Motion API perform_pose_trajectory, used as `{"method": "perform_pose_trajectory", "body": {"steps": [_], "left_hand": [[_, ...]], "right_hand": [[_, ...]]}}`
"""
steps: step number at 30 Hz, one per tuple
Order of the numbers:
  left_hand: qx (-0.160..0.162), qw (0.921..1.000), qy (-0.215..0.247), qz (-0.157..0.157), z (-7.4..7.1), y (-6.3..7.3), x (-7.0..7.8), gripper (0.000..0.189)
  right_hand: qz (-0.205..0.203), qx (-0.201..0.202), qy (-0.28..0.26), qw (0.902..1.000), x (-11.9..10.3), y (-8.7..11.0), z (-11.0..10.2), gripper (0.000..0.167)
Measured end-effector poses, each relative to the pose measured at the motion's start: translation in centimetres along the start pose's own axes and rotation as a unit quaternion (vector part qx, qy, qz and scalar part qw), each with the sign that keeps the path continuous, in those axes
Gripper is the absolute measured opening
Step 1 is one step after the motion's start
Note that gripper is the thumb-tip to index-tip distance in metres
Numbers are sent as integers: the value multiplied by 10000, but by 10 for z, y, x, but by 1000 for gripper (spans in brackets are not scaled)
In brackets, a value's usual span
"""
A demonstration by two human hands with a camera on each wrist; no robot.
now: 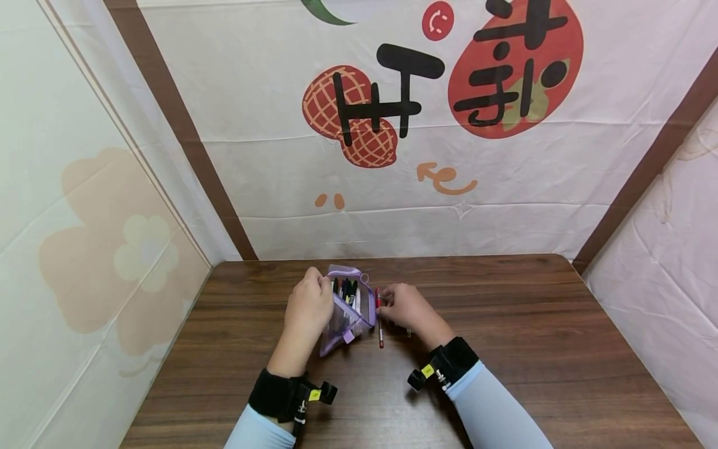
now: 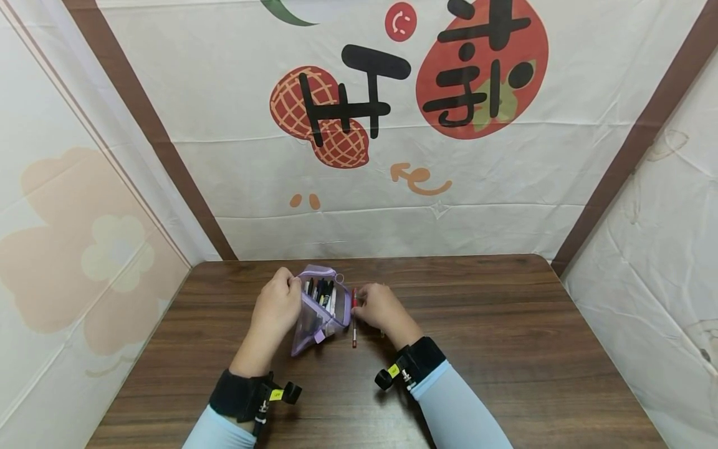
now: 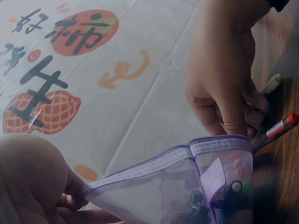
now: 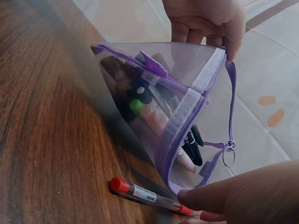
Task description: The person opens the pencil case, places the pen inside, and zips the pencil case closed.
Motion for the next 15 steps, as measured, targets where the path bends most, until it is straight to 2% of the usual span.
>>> {"method": "perform_pose_trajectory", "body": {"steps": [5,8,12,15], "left_hand": [[-29,10000,-18,10,2,0,1,26],[-81,10000,-30,10,3,0,1,25],[-126,9999,-33,34,5,1,2,25],[-138,9999,-5,52,8,2,3,25]], "right_hand": [[33,61,75,9999,5,-6,7,43],[25,67,232,9997,13,-11,13,32],[216,27,598,9980,10,-5,4,23],[465,5,804,9957,5,2,-5,34]]}}
Point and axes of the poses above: each hand's wrist, its own y-axis away from the middle knuckle, its own z-axis out of the palm, x = y × z, the point moved 8 cm from there along -y, towards the middle knuckle, and after that the axes turned 11 degrees about y, right-handed, at the moved point
